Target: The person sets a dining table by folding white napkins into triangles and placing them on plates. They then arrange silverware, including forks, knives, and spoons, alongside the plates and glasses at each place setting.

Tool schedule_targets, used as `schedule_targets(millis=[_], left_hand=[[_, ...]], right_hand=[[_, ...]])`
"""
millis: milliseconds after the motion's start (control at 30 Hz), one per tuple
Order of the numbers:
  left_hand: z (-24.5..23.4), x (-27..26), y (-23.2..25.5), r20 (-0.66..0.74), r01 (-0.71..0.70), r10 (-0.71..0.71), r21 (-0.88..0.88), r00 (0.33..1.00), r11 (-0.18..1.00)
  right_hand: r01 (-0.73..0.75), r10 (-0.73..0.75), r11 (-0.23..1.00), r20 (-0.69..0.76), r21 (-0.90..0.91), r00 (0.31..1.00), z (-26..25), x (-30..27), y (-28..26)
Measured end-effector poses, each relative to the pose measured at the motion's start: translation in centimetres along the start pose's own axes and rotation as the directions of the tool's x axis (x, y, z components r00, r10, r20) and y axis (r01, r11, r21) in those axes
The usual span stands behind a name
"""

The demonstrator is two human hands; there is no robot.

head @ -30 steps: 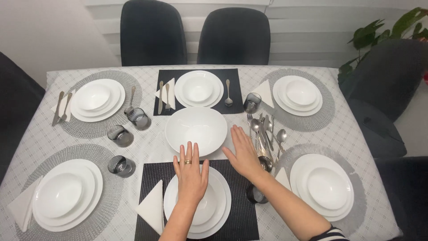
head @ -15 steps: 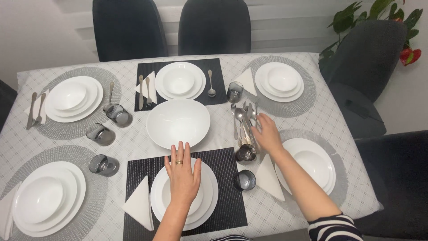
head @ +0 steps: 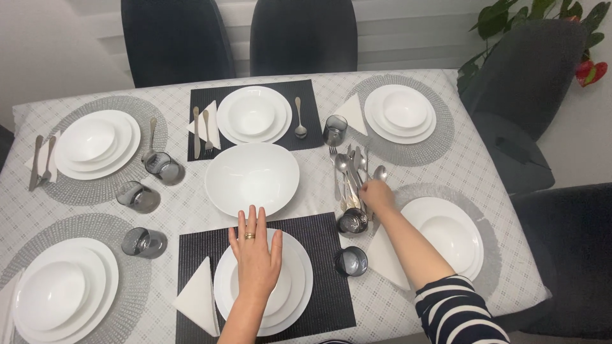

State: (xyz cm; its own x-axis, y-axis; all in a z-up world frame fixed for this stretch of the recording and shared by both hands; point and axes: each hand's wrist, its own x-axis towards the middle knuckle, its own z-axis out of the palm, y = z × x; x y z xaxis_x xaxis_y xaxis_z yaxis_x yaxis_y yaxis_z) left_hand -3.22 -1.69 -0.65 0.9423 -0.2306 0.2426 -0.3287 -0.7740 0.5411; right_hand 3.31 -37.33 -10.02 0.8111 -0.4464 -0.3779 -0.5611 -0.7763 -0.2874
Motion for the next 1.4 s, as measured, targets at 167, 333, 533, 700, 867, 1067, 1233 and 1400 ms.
schedule_targets(millis=[167, 333, 533, 700, 867, 1067, 1233, 1400], left_hand=[[0.6, 0.2, -0.5, -0.033, -0.019, 0.019, 0.016, 0.999, 1.000], [0.6, 0.3, -0.7, -0.015, -0.004, 0.004, -0.001, 1.000, 1.000], [0.8, 0.2, -0.9, -0.021, 0.000, 0.000, 0.002, 1.000, 1.000], [0.7, 0.3, -0.5, -0.034, -0.012, 0.011, -0.017, 0.999, 1.000], [0.6, 0.1, 0.0, -0.034, -0.002, 0.001, -0.037, 0.999, 0.999], [0.7, -0.2, 1.0, -0.033, -0.012, 0.009, -0.104, 0.999, 0.995], [0.4, -0.3, 3.1, 0.019, -0.003, 0.008, -0.236, 1.000, 0.972], [0.2, 0.4, 5.5, 0.029, -0.048, 0.062, -0.340, 0.998, 0.939]], right_hand=[[0.012, -0.018, 0.997, -0.070, -0.082, 0.997, 1.0, 1.0, 0.2], [-0.036, 0.035, 0.994, -0.011, -0.104, 0.999, 0.7, 1.1, -0.5], [-0.047, 0.050, 0.997, 0.049, -0.064, 0.998, 1.0, 1.9, -0.2], [0.005, -0.008, 0.998, 0.048, 0.062, 0.999, 1.4, 2.6, 0.4], [0.076, -0.076, 0.993, -0.007, 0.090, 0.997, 2.1, 3.1, 1.3], [0.135, -0.123, 0.983, -0.096, 0.127, 0.988, -1.8, 2.1, 0.2], [0.160, -0.093, 0.917, -0.194, 0.366, 0.976, -8.2, -2.5, -2.8], [0.296, -0.113, 0.727, -0.318, 0.620, 0.941, -12.6, -7.1, -4.8]])
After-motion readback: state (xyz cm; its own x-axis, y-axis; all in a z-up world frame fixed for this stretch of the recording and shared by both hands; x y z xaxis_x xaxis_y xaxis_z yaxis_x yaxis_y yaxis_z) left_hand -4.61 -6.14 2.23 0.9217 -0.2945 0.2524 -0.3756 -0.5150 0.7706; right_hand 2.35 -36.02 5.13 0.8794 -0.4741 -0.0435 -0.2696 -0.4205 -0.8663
